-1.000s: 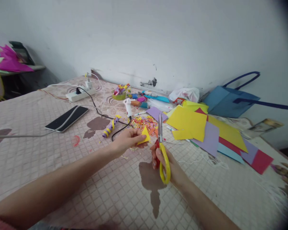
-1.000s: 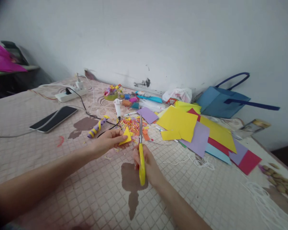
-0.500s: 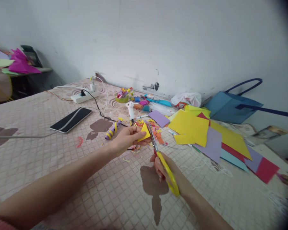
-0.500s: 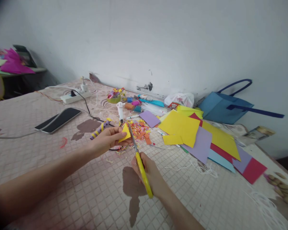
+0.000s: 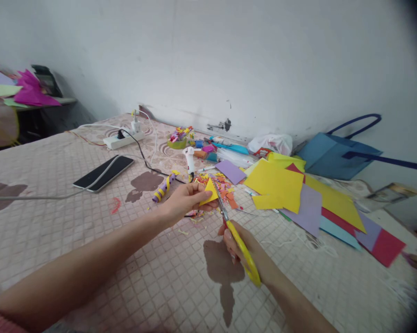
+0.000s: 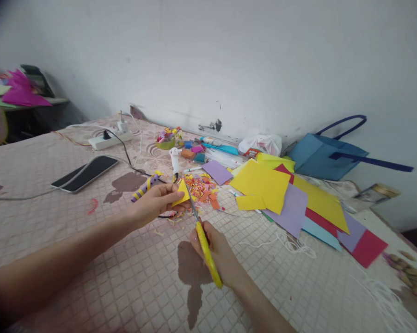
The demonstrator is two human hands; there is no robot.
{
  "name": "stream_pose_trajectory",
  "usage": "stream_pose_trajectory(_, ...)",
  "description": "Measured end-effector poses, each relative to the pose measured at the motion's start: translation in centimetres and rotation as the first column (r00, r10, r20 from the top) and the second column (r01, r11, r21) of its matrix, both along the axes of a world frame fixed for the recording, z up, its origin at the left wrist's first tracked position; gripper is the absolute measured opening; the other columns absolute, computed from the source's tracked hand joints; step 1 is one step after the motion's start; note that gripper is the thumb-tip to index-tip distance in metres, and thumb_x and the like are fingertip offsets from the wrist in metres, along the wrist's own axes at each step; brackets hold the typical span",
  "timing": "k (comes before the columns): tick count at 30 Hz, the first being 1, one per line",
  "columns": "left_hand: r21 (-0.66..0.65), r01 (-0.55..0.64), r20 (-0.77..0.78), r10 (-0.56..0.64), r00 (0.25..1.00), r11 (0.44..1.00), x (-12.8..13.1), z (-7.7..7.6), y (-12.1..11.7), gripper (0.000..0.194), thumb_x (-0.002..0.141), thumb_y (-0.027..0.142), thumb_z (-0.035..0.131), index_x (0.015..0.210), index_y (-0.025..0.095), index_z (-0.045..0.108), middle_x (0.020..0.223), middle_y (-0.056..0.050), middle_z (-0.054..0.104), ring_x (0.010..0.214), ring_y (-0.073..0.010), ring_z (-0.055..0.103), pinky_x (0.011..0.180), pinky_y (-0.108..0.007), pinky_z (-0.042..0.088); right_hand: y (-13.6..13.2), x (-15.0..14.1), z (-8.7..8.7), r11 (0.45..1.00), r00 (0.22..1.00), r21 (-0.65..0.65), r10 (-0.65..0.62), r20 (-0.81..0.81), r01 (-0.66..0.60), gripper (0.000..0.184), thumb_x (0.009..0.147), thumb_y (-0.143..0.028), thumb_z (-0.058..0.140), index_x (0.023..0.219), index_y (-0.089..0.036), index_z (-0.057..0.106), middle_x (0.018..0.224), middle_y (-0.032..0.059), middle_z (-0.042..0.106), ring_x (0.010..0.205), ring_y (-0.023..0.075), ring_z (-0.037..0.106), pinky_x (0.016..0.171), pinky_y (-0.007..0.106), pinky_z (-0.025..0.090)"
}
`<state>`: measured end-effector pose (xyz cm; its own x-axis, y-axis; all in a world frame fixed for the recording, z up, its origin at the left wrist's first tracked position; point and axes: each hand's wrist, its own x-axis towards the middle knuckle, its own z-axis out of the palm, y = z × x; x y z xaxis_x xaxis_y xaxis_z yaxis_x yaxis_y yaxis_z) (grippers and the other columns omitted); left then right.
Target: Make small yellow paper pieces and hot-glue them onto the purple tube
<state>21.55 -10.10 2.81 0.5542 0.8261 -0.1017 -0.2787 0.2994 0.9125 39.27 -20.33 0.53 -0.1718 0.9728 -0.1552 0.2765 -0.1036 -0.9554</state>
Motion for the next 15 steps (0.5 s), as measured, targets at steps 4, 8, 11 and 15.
stream_pose_trajectory(4, 0.007, 0.002, -0.012, -0.002, 1.000, 1.000, -0.04, 0.08, -0.01, 0.024, 0.075, 0.027, 0.069, 0.071, 0.013, 0.050, 0.071, -0.004, 0.069, 0.070, -0.0129, 0.067, 0.076, -0.028, 0.052, -0.04, 0.05, -0.19, 1.000, 1.000, 0.017, -0.001, 0.005, 0.001, 0.020, 0.085, -0.042, 0.053, 0.086, -0.022, 0.054, 0.057, -0.0066, 0.041, 0.045, 0.0082, 0.035, 0.042, 0.020, 0.032)
stream_pose_trajectory(8, 0.001, 0.001, -0.001, -0.001, 1.000, 1.000, -0.02, 0.11, -0.03, 0.023, 0.076, 0.025, 0.068, 0.071, 0.013, 0.049, 0.072, -0.005, 0.069, 0.070, -0.0126, 0.067, 0.074, -0.027, 0.051, -0.04, 0.00, -0.09, 1.000, 1.000, 0.016, 0.000, -0.004, 0.000, 0.019, 0.085, -0.040, 0.052, 0.085, -0.021, 0.054, 0.057, -0.0066, 0.040, 0.045, 0.0079, 0.035, 0.041, 0.020, 0.031)
stream_pose_trajectory(11, -0.003, -0.002, -0.002, 0.002, 1.000, 1.000, 0.00, 0.20, -0.09, 0.021, 0.077, 0.023, 0.067, 0.071, 0.013, 0.049, 0.072, -0.005, 0.069, 0.069, -0.0119, 0.067, 0.073, -0.026, 0.051, -0.01, -0.10, 0.06, 1.000, 1.000, 0.005, 0.000, -0.014, 0.000, 0.021, 0.085, -0.043, 0.053, 0.084, -0.021, 0.054, 0.058, -0.0064, 0.039, 0.045, 0.0079, 0.035, 0.041, 0.020, 0.030)
stream_pose_trajectory(15, -0.006, -0.005, -0.013, 0.005, 1.000, 1.000, -0.01, 0.23, -0.11, 0.020, 0.078, 0.022, 0.066, 0.071, 0.013, 0.049, 0.072, -0.005, 0.069, 0.069, -0.0115, 0.067, 0.072, -0.025, 0.051, -0.01, -0.25, 0.14, 1.000, 1.000, 0.012, 0.000, 0.016, 0.000, 0.029, 0.085, -0.050, 0.050, 0.082, -0.021, 0.050, 0.057, -0.0067, 0.036, 0.046, 0.0082, 0.034, 0.041, 0.020, 0.031)
